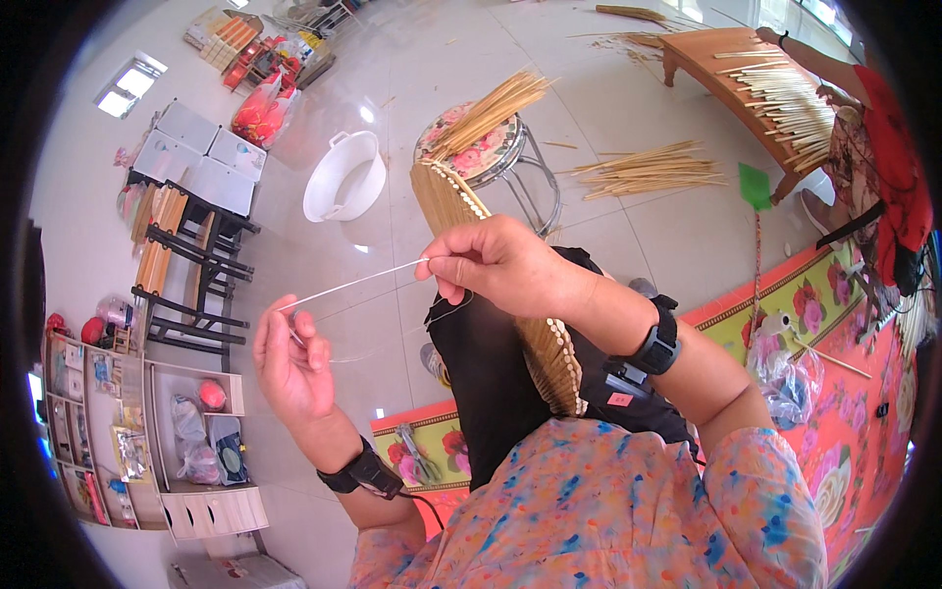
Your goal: The person assembles a bamboo fan by threading a white string through holes in the bamboo slats, pulling the string tight, and knotting it by hand. Using scissors, the person trims the excess string and then aligns a decorative wooden bead trim along the edge of the fan.
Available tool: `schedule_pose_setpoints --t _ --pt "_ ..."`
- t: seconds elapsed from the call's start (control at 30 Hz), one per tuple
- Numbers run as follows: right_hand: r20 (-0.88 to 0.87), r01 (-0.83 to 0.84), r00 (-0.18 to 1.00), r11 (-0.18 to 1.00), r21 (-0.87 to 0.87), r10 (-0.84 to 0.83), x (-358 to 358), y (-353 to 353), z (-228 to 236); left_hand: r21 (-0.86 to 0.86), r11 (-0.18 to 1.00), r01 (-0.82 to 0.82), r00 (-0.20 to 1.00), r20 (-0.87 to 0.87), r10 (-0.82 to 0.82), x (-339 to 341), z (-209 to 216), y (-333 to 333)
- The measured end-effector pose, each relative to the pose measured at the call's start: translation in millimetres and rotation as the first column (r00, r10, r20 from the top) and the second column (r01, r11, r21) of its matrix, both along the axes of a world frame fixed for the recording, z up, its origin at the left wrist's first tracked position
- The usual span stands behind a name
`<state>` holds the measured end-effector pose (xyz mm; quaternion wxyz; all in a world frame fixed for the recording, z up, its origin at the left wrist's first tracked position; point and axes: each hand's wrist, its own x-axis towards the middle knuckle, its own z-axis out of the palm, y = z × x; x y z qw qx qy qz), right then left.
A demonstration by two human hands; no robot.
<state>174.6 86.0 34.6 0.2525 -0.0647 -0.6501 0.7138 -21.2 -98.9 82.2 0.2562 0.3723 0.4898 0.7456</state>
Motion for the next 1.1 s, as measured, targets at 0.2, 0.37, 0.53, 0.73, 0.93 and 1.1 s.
schedule_pose_setpoints --t 0.2,0.37,0.53,0.73,0.93,1.1 --pt "-0.052 0.011 0.999 1.0 0.005 -0.011 5.1 2.4 1.5 0.048 0.998 0.039 0.996 -0.083 -0.035 -4.5 -2.6 -5.3" --pt "-0.095 0.034 0.995 0.999 0.01 -0.033 9.1 4.9 0.5 0.091 0.993 0.068 0.986 -0.158 -0.053 -8.8 -5.3 -11.8" --pt "-0.052 0.08 0.996 0.997 0.021 -0.079 12.3 4.3 2.1 0.139 0.99 -0.026 0.984 -0.169 0.049 -4.2 -7.0 -10.1" --pt "-0.034 0.158 0.987 0.984 0.087 -0.156 12.9 7.2 -0.3 0.143 0.99 -0.005 0.982 -0.186 0.031 -4.3 -9.8 -10.4" --pt "-0.042 0.232 0.973 0.959 0.161 -0.228 23.7 20.5 3.3 0.077 0.991 0.106 0.97 -0.229 -0.086 -7.3 -18.9 -15.1" --pt "0.023 0.378 0.912 0.86 0.342 -0.41 63.3 46.1 8.8 -0.454 0.875 0.168 0.859 -0.368 -0.356 -1.8 -35.4 -14.0"
